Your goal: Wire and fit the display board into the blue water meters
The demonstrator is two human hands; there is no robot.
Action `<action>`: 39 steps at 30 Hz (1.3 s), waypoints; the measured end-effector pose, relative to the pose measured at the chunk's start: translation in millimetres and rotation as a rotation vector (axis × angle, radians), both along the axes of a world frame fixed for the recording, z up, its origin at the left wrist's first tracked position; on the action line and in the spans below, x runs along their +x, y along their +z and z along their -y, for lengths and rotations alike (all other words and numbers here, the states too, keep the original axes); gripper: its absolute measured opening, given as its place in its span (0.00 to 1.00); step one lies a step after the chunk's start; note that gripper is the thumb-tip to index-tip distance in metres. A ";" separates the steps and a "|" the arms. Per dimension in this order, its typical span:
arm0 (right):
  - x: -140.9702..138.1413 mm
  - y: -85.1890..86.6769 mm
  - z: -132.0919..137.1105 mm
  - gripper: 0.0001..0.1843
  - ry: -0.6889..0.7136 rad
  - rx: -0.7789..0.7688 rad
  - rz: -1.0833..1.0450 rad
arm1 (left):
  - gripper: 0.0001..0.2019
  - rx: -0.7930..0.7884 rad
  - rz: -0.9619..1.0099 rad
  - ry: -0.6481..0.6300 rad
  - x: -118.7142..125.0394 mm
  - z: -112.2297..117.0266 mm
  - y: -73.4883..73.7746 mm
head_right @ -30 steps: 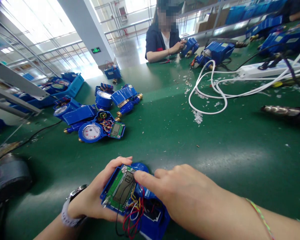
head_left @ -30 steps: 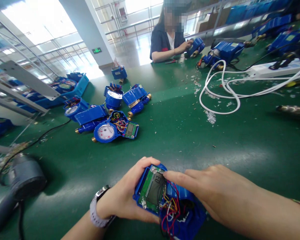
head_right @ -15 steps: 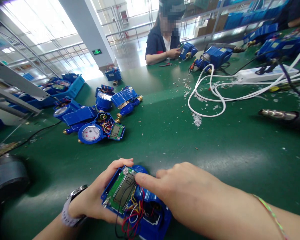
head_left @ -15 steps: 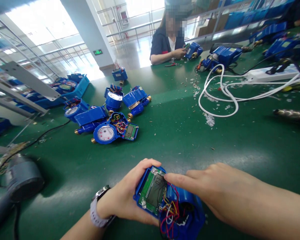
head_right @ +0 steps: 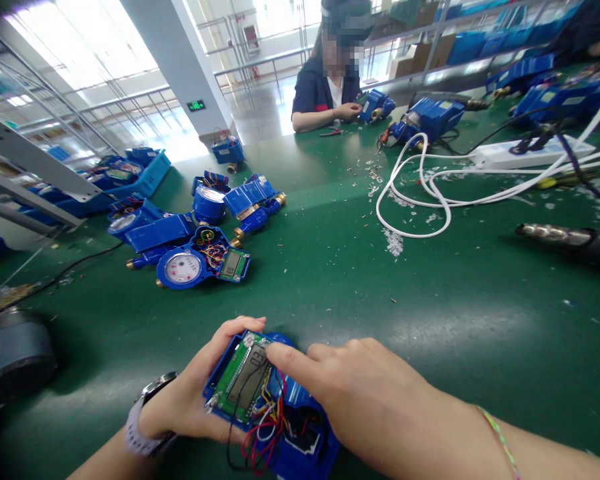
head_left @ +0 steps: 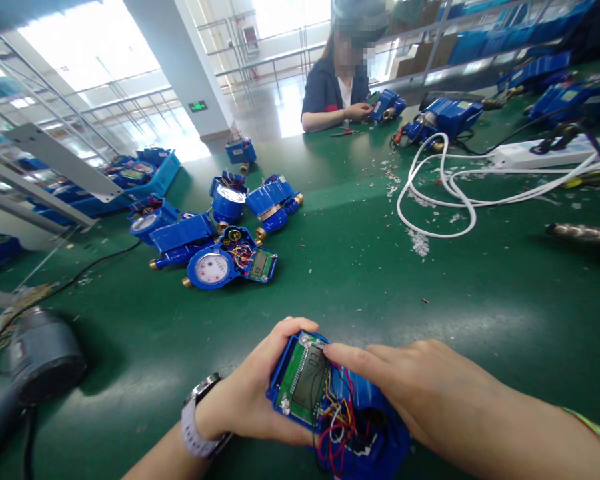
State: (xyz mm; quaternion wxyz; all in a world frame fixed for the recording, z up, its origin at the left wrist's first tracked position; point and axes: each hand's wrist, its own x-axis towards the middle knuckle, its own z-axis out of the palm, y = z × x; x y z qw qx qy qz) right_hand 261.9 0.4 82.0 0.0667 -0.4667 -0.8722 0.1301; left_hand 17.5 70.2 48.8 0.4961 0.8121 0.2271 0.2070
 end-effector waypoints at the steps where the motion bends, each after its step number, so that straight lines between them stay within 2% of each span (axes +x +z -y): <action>1: -0.5 0.3 -1.4 0.37 -0.002 -0.006 -0.014 | 0.47 -0.004 0.001 -0.004 -0.2 0.6 -1.0; 8: 10.3 7.8 -2.0 0.36 0.027 -0.019 -0.109 | 0.54 0.024 -0.039 -0.002 -2.9 5.5 -5.0; 14: 16.0 19.6 2.0 0.40 0.082 0.101 0.031 | 0.52 0.050 -0.091 0.008 -4.3 6.2 0.0; 19: 11.1 29.6 1.5 0.35 0.095 0.093 0.104 | 0.51 0.118 -0.116 -0.009 -5.7 7.7 2.2; 23: 8.6 31.2 3.0 0.37 0.089 0.075 0.094 | 0.50 0.152 -0.106 -0.016 -2.5 9.2 5.9; 27: 8.0 25.7 4.8 0.36 0.092 0.107 0.079 | 0.48 0.159 -0.066 -0.019 0.9 9.7 8.2; 31: 9.3 11.5 7.9 0.41 0.089 0.174 0.032 | 0.46 0.138 -0.019 -0.024 2.9 9.1 8.6; 35: 9.2 -0.6 11.6 0.42 0.067 0.166 -0.016 | 0.44 0.105 -0.008 0.008 4.7 9.4 8.5; 39: 8.0 -2.9 10.9 0.41 0.047 0.161 -0.038 | 0.44 0.089 -0.004 0.032 4.6 11.6 6.5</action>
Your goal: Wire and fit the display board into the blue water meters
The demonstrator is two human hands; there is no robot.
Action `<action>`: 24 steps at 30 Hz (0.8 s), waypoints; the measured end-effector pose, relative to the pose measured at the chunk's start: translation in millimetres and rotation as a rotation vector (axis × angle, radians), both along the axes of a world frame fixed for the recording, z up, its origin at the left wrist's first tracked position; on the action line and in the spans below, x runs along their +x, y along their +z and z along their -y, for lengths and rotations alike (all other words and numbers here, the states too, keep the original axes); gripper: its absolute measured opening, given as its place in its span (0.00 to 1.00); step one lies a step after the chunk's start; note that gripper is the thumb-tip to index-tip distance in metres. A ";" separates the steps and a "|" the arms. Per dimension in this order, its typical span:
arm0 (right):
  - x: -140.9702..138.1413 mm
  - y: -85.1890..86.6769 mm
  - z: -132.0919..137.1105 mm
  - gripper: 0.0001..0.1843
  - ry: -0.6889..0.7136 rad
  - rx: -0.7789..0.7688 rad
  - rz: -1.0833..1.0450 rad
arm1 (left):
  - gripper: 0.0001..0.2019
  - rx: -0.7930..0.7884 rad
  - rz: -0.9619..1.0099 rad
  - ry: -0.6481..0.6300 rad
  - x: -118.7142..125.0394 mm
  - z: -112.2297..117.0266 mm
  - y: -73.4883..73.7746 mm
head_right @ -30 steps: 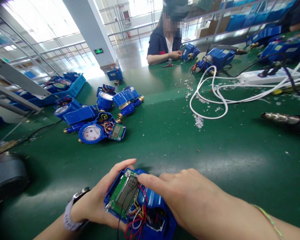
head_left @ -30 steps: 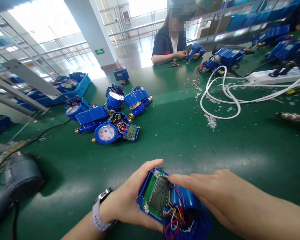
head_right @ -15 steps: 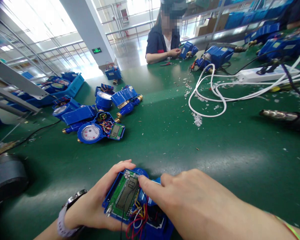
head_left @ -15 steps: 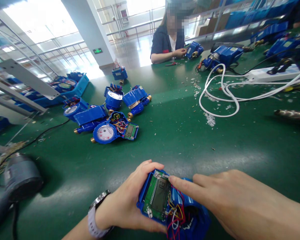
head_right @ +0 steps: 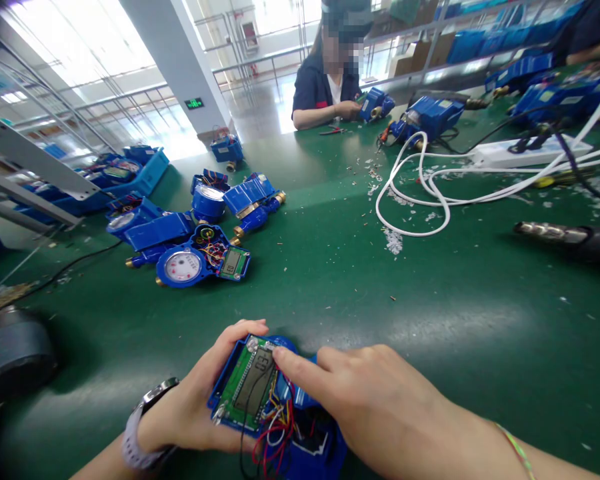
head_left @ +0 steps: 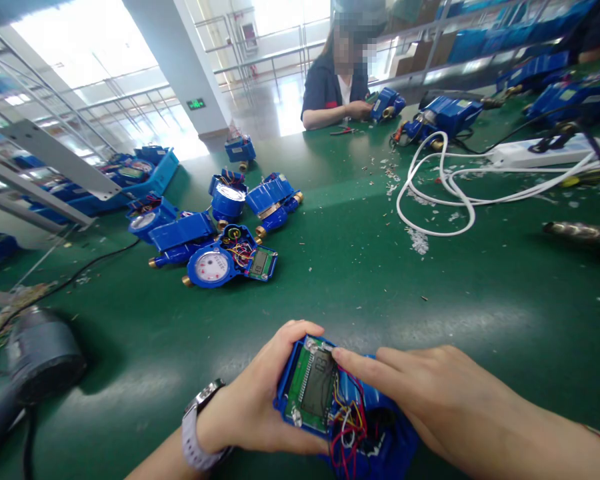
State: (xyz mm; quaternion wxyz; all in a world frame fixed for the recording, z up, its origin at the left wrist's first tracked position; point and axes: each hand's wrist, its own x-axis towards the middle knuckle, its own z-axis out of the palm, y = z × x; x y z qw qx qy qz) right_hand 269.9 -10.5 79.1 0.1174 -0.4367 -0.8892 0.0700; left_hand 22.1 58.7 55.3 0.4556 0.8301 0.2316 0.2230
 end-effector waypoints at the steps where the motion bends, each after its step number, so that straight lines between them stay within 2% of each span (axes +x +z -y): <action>1: 0.3 1.0 -0.9 0.41 0.003 -0.001 0.006 | 0.45 -0.001 -0.003 -0.002 -0.3 0.6 -0.5; 10: 7.6 24.9 -3.2 0.41 0.053 0.049 0.111 | 0.47 0.040 -0.069 -0.014 -2.2 2.5 -4.3; 15: 4.4 23.9 -2.4 0.38 0.050 0.014 0.117 | 0.50 0.126 -0.102 -0.009 -5.6 3.9 -5.3; 18: 3.8 21.5 0.3 0.38 0.011 -0.052 0.009 | 0.50 0.168 -0.135 -0.037 -7.4 6.4 2.9; 21: 7.0 23.2 11.9 0.34 -0.064 -0.201 -0.168 | 0.46 0.225 -0.161 -0.059 -7.3 13.1 16.9; 24: 12.7 23.7 35.2 0.22 -0.274 -0.285 -0.337 | 0.41 0.270 -0.187 0.021 -8.4 27.0 28.4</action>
